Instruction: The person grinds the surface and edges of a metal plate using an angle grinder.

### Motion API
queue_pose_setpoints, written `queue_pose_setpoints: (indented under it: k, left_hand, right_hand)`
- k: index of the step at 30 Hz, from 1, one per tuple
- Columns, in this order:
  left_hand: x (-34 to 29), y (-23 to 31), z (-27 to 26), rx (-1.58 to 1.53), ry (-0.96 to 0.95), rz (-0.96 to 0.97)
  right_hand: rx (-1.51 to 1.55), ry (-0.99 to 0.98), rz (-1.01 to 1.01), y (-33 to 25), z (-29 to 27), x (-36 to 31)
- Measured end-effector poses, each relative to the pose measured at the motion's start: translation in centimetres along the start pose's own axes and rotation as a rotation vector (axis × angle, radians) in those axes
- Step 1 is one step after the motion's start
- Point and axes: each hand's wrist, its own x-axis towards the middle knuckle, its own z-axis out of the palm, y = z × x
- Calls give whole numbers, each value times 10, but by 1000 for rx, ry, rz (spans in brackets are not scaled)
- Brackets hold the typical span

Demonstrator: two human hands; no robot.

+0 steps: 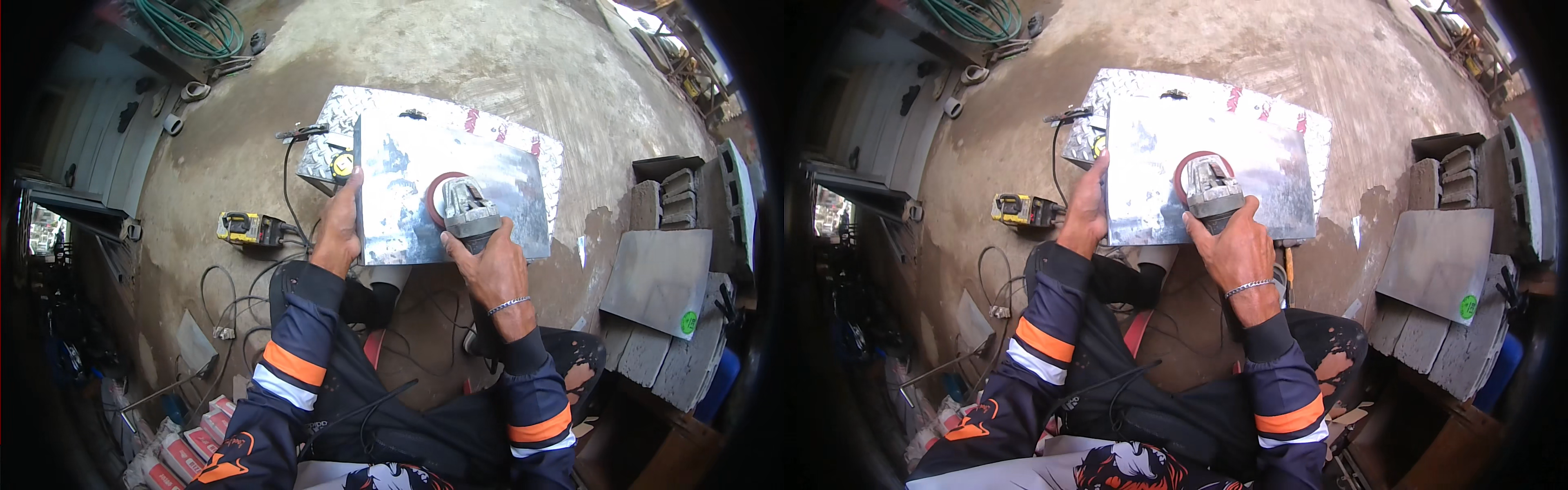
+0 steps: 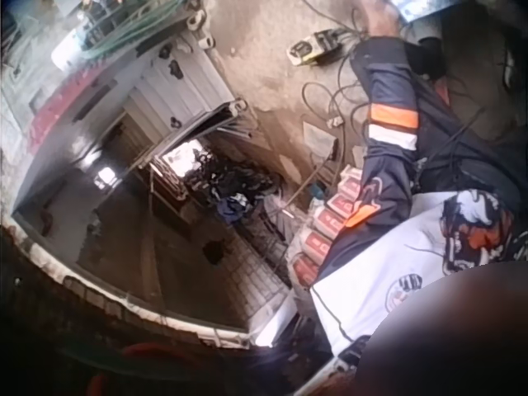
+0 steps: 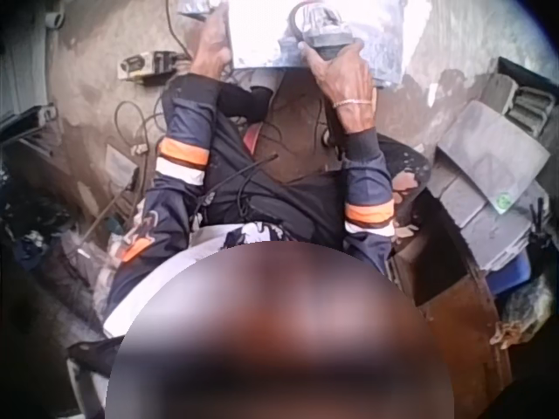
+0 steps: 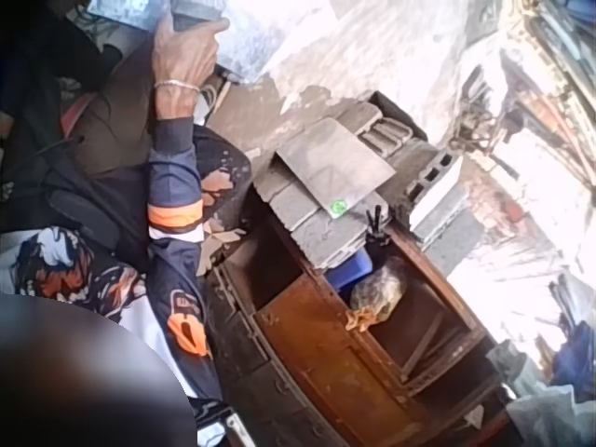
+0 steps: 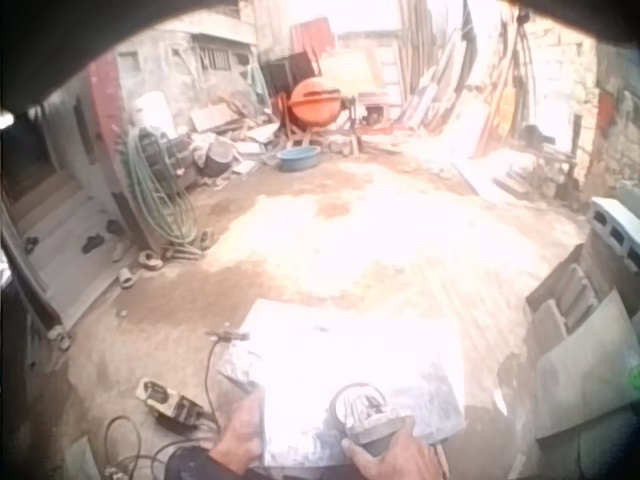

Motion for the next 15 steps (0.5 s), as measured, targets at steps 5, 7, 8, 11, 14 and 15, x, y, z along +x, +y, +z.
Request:
queue_pose_setpoints:
  k: [5, 7, 8, 11, 14, 15]
  left_hand:
    - [7, -3, -9, 18, 4, 36]
    - [7, -3, -9, 36, -7, 30]
    - [7, -4, -10, 31, -8, 28]
    - [7, -5, -9, 39, 18, 25]
    - [10, -3, -10, 46, 27, 18]
    - [10, -4, -11, 54, 25, 25]
  right_hand:
    - [27, -94, -95, -36, 2, -25]
    - [31, -146, -117, -40, 4, -31]
    - [30, -149, -118, -37, 5, -32]
    - [21, -117, -133, -27, 3, -28]
    - [-6, -55, -107, -23, 0, -25]
    - [0, -68, -118, -25, 1, -27]
